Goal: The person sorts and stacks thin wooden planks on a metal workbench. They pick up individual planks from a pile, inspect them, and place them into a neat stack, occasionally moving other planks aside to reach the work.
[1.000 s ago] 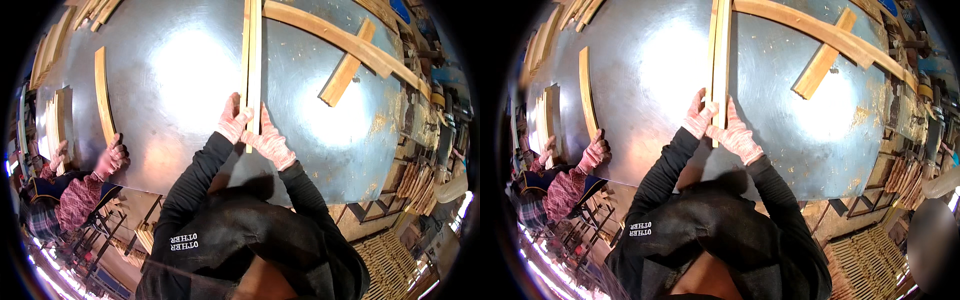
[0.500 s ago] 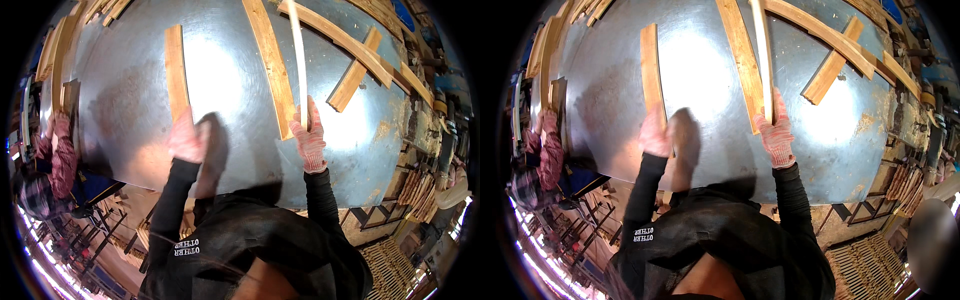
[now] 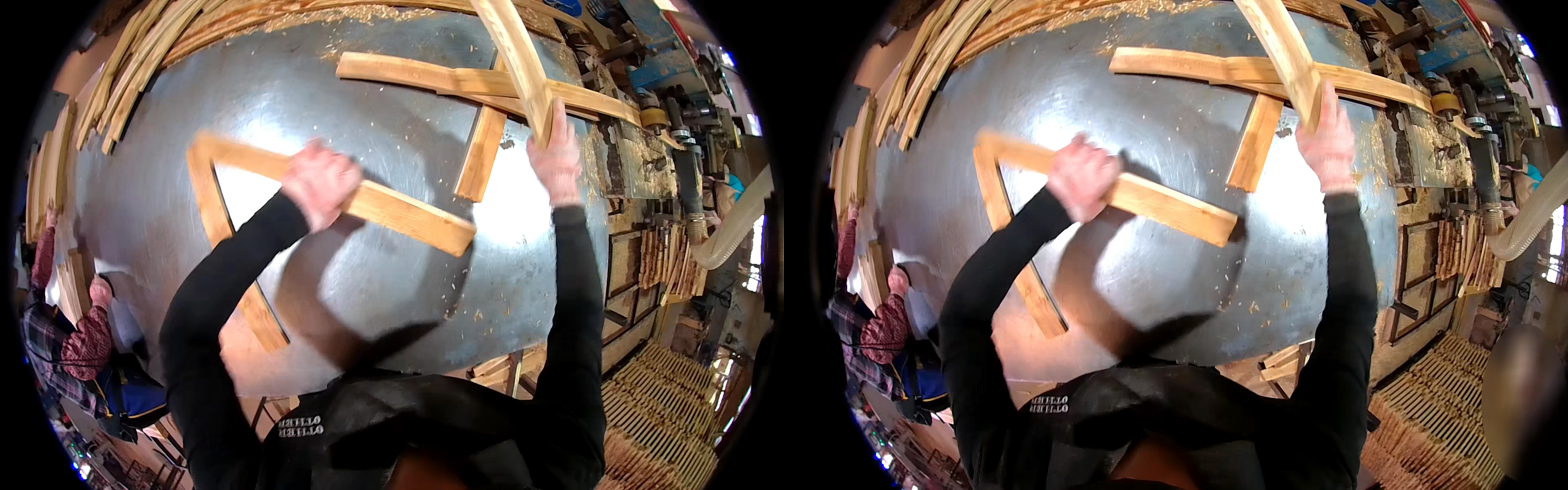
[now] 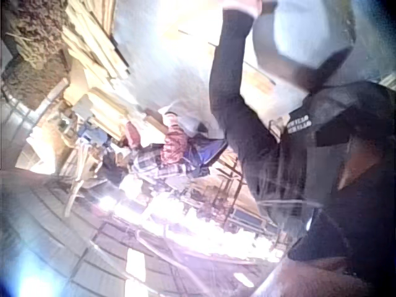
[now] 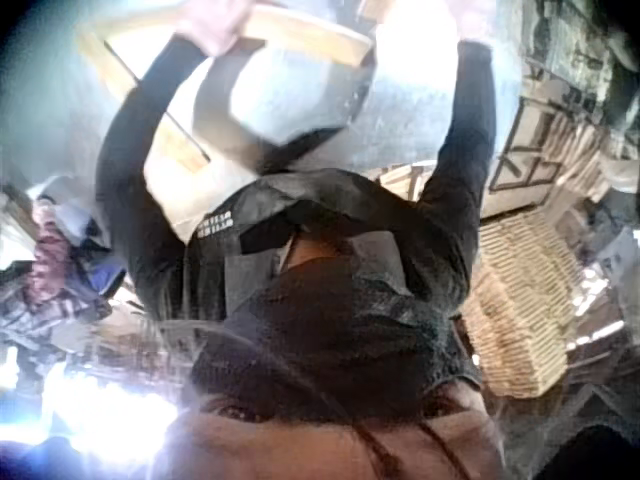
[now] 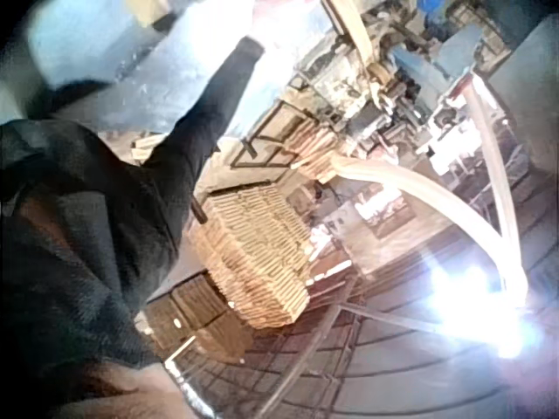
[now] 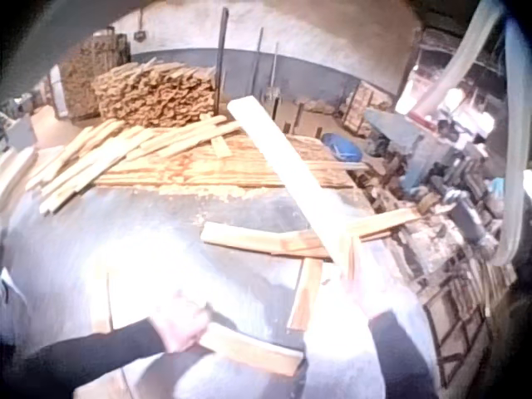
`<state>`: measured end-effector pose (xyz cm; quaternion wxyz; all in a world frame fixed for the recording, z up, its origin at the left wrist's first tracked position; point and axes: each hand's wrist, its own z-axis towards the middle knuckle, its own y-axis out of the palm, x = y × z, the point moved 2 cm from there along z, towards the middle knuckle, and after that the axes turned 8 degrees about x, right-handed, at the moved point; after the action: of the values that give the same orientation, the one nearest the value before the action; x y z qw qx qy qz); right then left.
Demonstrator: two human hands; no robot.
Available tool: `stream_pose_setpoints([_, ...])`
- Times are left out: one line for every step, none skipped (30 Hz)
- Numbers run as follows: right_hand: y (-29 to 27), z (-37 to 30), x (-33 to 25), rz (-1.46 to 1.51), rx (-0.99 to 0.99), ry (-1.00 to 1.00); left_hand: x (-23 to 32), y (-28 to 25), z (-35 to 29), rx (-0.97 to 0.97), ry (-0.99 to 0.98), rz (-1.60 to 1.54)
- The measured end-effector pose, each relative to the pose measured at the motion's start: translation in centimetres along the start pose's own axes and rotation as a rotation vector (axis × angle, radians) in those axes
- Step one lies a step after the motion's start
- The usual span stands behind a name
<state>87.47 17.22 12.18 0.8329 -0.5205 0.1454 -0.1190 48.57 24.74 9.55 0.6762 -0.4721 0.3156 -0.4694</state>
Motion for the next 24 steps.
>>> stream_pose_setpoints([0.8, 2.8, 1.4, -0.056, -0.036, -0.011, -0.2, -3.2, 0.3, -0.073, -0.130, 0.012])
stream_pose_setpoints([1.7, 5.5, 1.8, -0.094, -0.068, -0.036, -2.9, -2.0, -3.9, -0.064, -0.450, 0.007])
stream_pose_setpoints([3.0, 7.0, 2.8, -0.163, -0.106, -0.024, -2.4, -7.3, -2.8, 0.339, -0.236, 0.051])
stream_pose_setpoints([4.3, 8.9, 1.7, -0.180, -0.133, -0.042, -4.9, -8.6, -6.6, 0.452, -0.280, 0.047])
stream_pose_setpoints([4.9, 10.4, -0.1, -0.163, -0.315, 0.031, -6.8, -10.5, -8.6, 0.225, -0.709, -0.035])
stream_pose_setpoints([6.4, 10.6, -1.1, -0.103, -0.365, -0.012, -8.2, -12.0, -11.4, -0.020, -1.125, -0.129])
stream_pose_setpoints([7.6, 11.1, -1.8, -0.038, -0.408, -0.060, -10.7, -12.2, -17.4, -0.071, -1.276, 0.038])
stream_pose_setpoints([10.7, 11.2, -0.7, -0.033, -0.419, -0.096, -12.6, -11.8, -24.4, -0.152, -1.401, 0.201])
stream_pose_setpoints([11.3, 11.2, -2.3, -0.038, -0.420, -0.117, -13.0, -11.4, -31.4, -0.250, -1.539, 0.316])
stream_pose_setpoints([11.4, 11.4, -3.1, -0.041, -0.444, -0.111, -12.1, -10.7, -38.0, -0.344, -1.655, 0.358])
stream_pose_setpoints([11.4, 11.5, -3.6, -0.043, -0.471, -0.105, -10.3, -9.6, -44.1, -0.377, -1.735, 0.327])
stream_pose_setpoints([11.5, 11.4, -4.0, -0.038, -0.501, -0.106, -8.7, -9.0, -48.3, -0.412, -1.822, 0.304])
stream_pose_setpoints([11.2, 10.7, -3.4, -0.049, -0.511, -0.104, -8.3, -7.5, -46.9, -0.553, -1.938, 0.400])
stream_pose_setpoints([10.4, 9.9, -2.6, -0.010, -0.535, -0.053, -6.8, -6.1, -42.3, -0.695, -2.043, 0.503])
stream_pose_setpoints([9.3, 9.0, -1.9, 0.039, -0.556, -0.014, -5.2, -6.1, -36.2, -0.498, -2.044, 0.659])
stream_pose_setpoints([8.7, 8.2, -1.7, 0.108, -0.582, 0.004, -4.5, -7.0, -33.3, -0.386, -1.882, 0.667])
stream_pose_setpoints([9.1, 6.8, -1.1, 0.257, -0.444, -0.011, -4.0, -6.2, -35.6, -0.104, -1.524, 0.718])
stream_pose_setpoints([9.9, 5.5, -0.4, 0.258, -0.368, -0.066, -3.9, -4.6, -34.1, -0.272, -1.733, 0.618])
stream_pose_setpoints([8.0, 5.1, -3.1, 0.512, -0.740, 0.276, -1.5, -2.6, -36.8, 0.047, -1.194, 0.703])
stream_pose_setpoints([8.1, 3.3, -2.1, 0.627, -0.725, 0.319, 0.2, -1.6, -32.3, -0.099, -1.426, 0.395])
stream_pose_setpoints([10.2, -0.2, -0.8, 1.303, -0.949, 0.445, 3.0, -0.6, -26.6, -0.246, -1.628, 0.067])
stream_pose_setpoints([8.8, -2.2, -3.3, 1.371, -0.957, 0.374, 7.2, 2.4, -28.7, -0.110, -1.272, 0.600])
stream_pose_setpoints([7.7, -4.6, -5.0, 1.435, -0.953, 0.323, 8.1, 1.2, -25.3, -0.168, -1.523, 0.489])
stream_pose_setpoints([7.8, -7.6, -6.0, 1.773, -1.023, 0.613, 7.0, 1.7, -26.2, -0.030, -1.651, 0.191])
